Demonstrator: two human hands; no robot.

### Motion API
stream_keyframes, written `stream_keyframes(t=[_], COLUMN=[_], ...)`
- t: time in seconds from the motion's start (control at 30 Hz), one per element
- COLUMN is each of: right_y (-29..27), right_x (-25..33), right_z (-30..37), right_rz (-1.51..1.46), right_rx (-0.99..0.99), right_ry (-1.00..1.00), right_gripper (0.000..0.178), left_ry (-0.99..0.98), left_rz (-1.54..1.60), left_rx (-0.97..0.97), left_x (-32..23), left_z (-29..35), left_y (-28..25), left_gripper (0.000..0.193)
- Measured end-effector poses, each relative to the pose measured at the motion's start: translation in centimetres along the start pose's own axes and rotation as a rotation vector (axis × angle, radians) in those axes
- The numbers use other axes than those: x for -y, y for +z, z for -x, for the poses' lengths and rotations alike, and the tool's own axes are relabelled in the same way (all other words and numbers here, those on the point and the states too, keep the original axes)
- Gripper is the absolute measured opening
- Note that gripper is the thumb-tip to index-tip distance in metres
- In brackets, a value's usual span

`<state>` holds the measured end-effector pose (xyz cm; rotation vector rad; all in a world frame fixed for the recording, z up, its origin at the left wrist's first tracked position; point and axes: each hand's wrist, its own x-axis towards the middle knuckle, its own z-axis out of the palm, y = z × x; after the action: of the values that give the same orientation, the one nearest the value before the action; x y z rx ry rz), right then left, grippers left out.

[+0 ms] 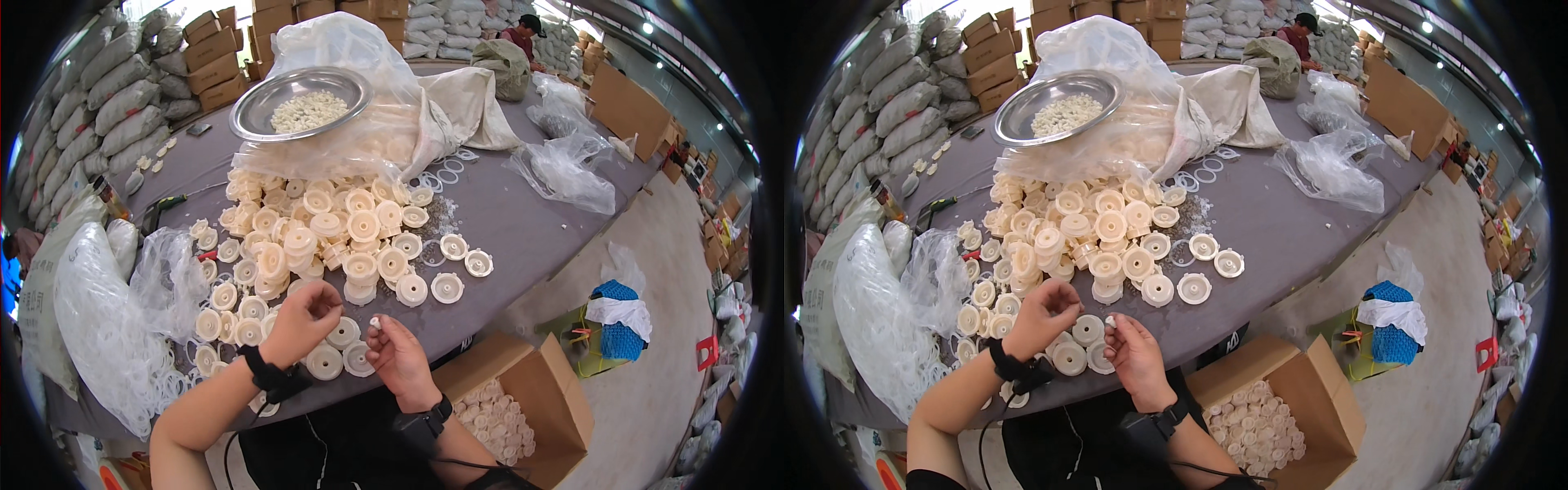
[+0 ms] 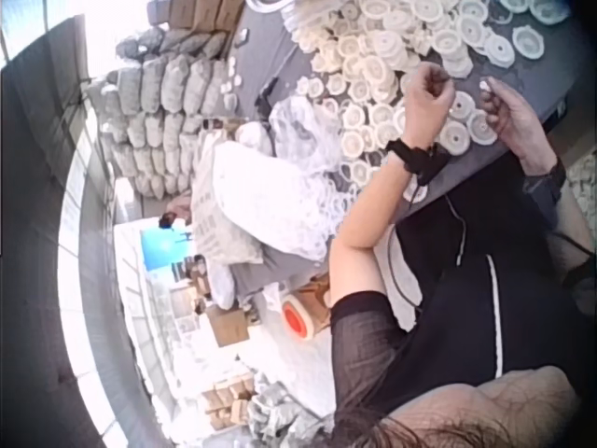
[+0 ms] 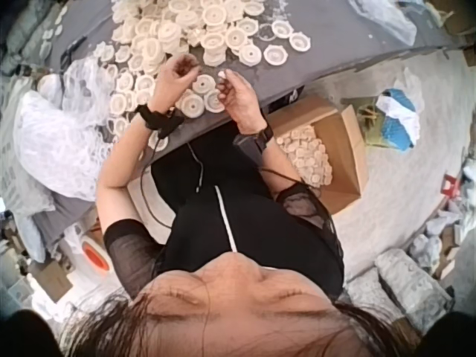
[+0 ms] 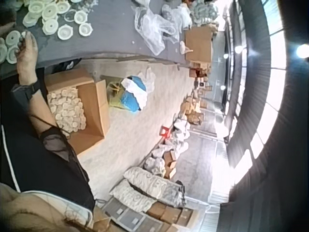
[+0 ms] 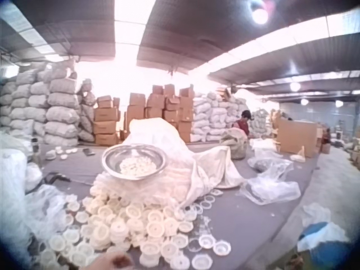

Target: Manually assemble white plastic circular components by inserting a smaller part into a larger ring structure.

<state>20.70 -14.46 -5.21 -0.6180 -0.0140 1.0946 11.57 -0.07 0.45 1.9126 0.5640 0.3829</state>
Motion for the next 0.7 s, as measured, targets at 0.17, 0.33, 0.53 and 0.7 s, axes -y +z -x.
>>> stream_keyframes(t=[0.17, 0.33, 0.53, 0.7], right_y=[-1.7, -3.3, -4.6, -4.1], right_x=[0.7, 1.2, 1.0, 0.8], right_z=[-0.1, 0.1, 0.0, 0.0], right_rz=[-0.144, -0.258, -0.454, -0.316], right_rx=[-0.079, -0.047, -0.011, -0.049], right_ry=[-0.014, 0.004, 0.146, 0.051], right_gripper=[0.020, 0.022, 0.013, 0.014], left_ry=[0.284, 0.297, 0.267, 0.311], left_rz=[-0.410, -0.629, -0.818, -0.968], left_rx=[0.021, 0.139, 0.109, 0.122], left_x=[0.9, 0.5, 1.5, 0.3], left_z=[-2.4, -3.5, -4.4, -4.6], left_y=[0.0, 0.9, 1.5, 2.4], left_gripper=[0.014, 0.012, 0.014, 0.029])
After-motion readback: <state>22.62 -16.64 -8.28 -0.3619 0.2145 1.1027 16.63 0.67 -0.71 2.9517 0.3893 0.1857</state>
